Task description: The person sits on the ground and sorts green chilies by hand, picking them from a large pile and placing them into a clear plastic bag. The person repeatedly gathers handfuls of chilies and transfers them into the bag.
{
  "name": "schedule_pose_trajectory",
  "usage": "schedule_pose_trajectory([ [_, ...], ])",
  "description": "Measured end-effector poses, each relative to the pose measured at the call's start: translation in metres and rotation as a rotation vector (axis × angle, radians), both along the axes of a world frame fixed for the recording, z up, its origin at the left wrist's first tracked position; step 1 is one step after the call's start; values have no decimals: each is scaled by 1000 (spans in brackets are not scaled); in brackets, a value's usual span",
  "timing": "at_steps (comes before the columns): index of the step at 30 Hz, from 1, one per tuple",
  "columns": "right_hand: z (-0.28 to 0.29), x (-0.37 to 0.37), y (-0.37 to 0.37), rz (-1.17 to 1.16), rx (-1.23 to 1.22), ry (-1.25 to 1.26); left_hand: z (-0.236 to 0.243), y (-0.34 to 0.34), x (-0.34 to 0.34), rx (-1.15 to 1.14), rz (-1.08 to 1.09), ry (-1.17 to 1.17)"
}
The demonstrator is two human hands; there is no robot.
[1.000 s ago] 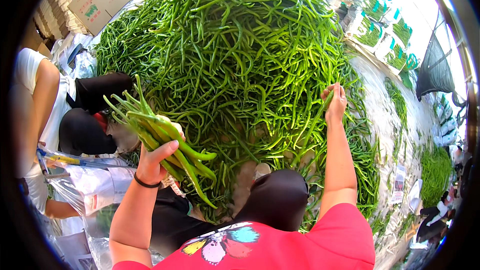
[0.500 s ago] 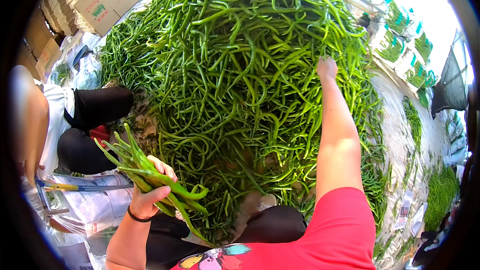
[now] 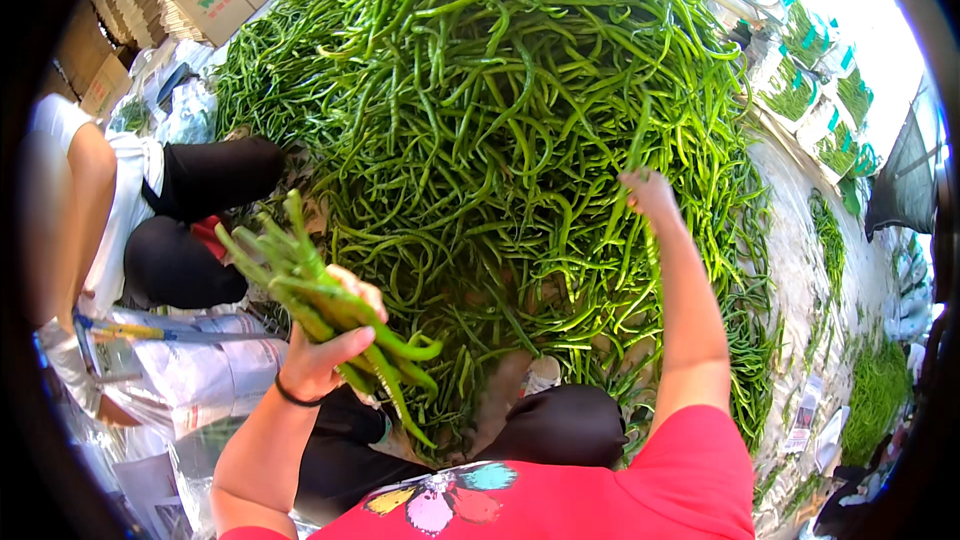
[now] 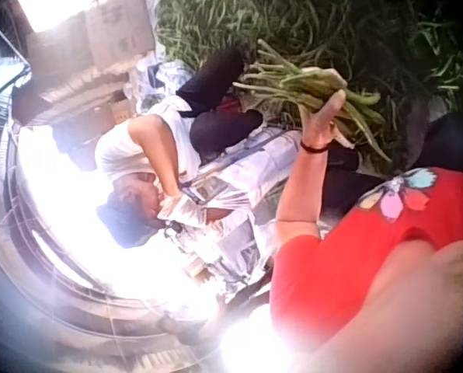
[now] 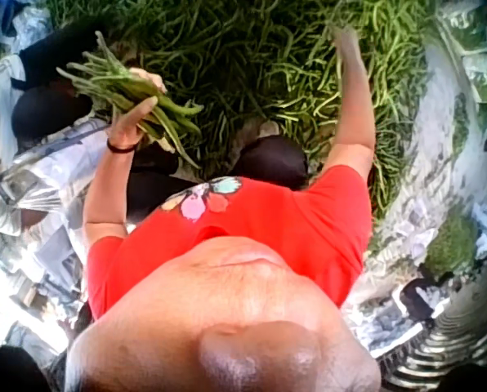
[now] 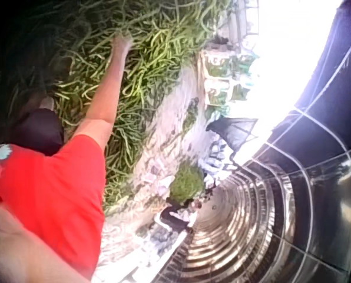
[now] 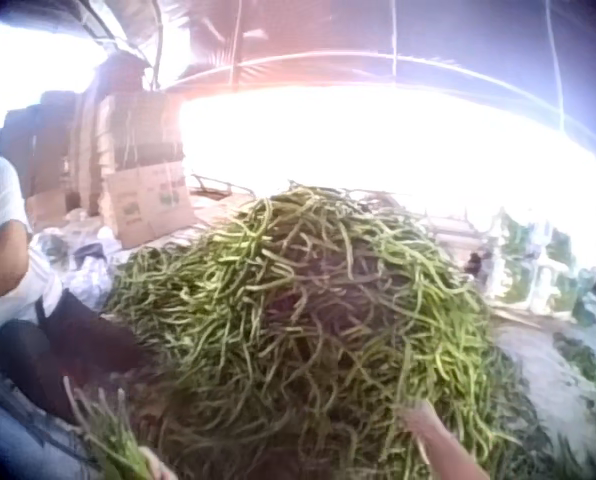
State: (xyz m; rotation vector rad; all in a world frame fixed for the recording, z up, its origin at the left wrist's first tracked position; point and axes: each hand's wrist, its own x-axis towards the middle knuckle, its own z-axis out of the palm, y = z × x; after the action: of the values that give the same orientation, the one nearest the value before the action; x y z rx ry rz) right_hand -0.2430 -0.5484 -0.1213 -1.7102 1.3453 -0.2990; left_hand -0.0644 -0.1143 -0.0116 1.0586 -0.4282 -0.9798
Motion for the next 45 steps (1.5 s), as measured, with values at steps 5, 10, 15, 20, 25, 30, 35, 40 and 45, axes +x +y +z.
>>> schedule_pose_trajectory([
  [5, 22, -1, 159, 361, 331, -521, 2, 3, -15, 85, -22, -119],
  [10, 80, 12, 248, 779, 361, -376, -7, -9, -29, 20, -108, -184],
  [15, 90, 15, 259, 939, 385, -217, -1, 1, -36, 0, -234, -233],
  [20, 104, 4, 241, 648, 516, -718, 0, 1, -44, 32, -327, -227],
  [25, 71, 24, 256, 692, 599, -777, -12, -8, -42, 44, -460, -186],
  [30, 81, 19, 198, 391, 325, -767, -17, -16, -28, 216, -305, -112],
  [35, 58, 35, 57, 120, -268, -454, -22, -17, -4, 337, -145, -104],
  [40, 23, 86, -43, 141, -973, 113, -40, -21, 9, 361, -136, -90],
  [45, 3, 111, -85, 283, -1046, 315, -31, -31, 11, 400, -77, -50],
])
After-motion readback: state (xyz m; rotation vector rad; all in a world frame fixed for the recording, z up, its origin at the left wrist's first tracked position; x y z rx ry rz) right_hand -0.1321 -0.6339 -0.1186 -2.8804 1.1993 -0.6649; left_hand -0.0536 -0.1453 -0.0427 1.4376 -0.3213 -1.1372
